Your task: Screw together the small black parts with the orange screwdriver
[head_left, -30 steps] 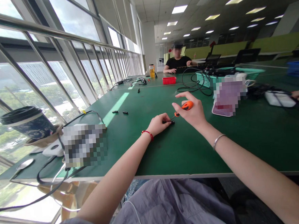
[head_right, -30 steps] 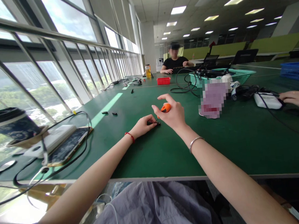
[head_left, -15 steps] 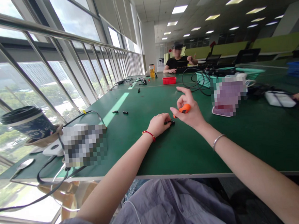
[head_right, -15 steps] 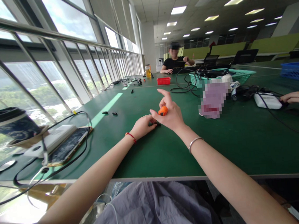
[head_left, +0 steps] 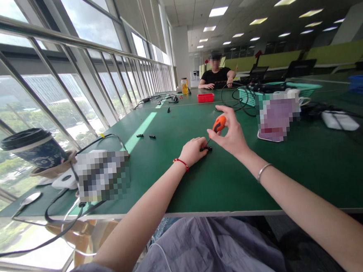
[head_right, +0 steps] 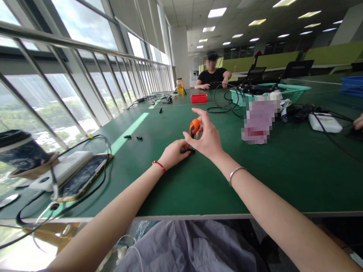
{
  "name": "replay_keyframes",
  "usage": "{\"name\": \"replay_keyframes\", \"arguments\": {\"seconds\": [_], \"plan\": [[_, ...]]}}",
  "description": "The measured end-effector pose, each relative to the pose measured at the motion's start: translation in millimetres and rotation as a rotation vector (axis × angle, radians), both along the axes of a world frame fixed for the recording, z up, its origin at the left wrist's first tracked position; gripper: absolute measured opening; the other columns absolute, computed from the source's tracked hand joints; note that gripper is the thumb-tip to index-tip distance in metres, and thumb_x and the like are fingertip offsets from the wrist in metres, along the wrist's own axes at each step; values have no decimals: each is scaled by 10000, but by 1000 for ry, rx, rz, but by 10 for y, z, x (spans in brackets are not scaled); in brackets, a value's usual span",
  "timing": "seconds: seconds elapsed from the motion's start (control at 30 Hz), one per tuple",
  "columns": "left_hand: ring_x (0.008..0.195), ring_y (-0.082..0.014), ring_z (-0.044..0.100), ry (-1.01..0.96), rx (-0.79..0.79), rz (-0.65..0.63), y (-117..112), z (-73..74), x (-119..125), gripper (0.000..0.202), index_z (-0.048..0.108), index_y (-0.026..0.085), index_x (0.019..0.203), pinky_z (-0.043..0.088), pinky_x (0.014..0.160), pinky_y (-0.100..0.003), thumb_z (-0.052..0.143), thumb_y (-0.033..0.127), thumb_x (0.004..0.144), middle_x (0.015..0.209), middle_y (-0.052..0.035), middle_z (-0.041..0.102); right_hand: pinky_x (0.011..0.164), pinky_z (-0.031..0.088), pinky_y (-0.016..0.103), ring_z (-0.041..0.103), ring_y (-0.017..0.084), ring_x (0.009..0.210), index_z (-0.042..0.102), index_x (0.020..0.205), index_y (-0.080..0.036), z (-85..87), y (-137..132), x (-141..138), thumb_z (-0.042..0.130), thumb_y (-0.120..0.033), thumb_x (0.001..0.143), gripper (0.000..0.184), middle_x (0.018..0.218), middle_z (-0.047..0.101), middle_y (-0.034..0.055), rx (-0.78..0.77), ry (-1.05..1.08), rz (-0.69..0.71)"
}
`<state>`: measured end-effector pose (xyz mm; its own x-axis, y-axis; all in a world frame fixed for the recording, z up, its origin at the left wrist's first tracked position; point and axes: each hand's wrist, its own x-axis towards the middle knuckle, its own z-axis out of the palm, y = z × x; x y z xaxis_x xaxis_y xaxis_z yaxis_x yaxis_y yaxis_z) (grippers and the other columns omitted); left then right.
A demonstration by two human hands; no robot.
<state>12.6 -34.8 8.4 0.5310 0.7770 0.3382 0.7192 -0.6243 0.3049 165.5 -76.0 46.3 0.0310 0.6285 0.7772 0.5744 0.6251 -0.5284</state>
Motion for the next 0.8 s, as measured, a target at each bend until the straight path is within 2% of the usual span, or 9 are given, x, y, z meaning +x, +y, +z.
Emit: {"name": "replay_keyframes", "arguments": {"seconds": [0.07,0.17,0.27,0.33,0.47,0.57,0.63,0.7,0.8], "plan": [[811,-203,588,-4,3,1,4,-6,0,68,560,188,829,473,735,-307,572,208,765,857,-43,633,587,432,280,527,148,603,465,1259,-216,17,-13,-4,669,-401,677,644,735,562,-21,-6,-28,-58],[802,-194,584,-13,-7,-3,1,1,-1,51,546,190,807,468,722,-297,570,202,763,848,-35,628,594,406,278,505,148,557,608,1025,-222,46,-35,-15,644,-436,698,392,596,522,-37,-56,-44,-140],[785,-178,579,-33,-22,-6,-4,13,-4,48,532,193,781,466,717,-284,575,207,765,839,-23,624,583,397,270,496,141,545,635,830,-224,49,-37,-16,589,-401,739,205,588,541,-21,-91,-20,-103],[773,-171,574,-47,-30,-9,0,14,-5,56,528,193,767,465,718,-283,582,210,760,828,-20,621,569,399,269,494,138,536,639,895,-224,33,-24,-9,583,-355,731,217,604,548,-24,-88,-13,-60],[753,-164,567,-89,-57,-19,22,-9,-10,62,531,188,746,464,703,-279,590,207,750,805,-19,621,564,417,280,524,152,541,593,1099,-234,14,0,9,617,-344,697,418,628,561,-39,-107,-4,-30],[760,-159,576,-140,-91,-29,40,-30,-18,55,549,183,753,471,711,-273,595,215,755,811,-18,636,612,429,286,584,175,624,656,845,-219,49,6,55,550,-395,765,221,609,590,-8,-141,-37,22],[769,-156,585,-164,-115,-35,46,-38,-23,55,572,181,775,478,721,-270,595,230,764,822,-18,648,643,435,282,612,177,681,640,679,-209,87,17,122,493,-398,810,273,648,632,18,-107,-10,58],[782,-155,595,-174,-136,-38,45,-36,-27,69,593,179,798,484,730,-268,593,243,772,834,-20,658,639,437,274,612,167,678,647,692,-205,114,44,214,476,-404,829,296,681,647,21,-35,96,41],[794,-154,604,-179,-145,-35,32,-23,-28,82,609,174,815,487,736,-265,590,242,774,847,-25,667,637,438,274,606,164,668,639,730,-207,104,113,349,438,-439,868,336,666,623,15,8,174,-112]]}}
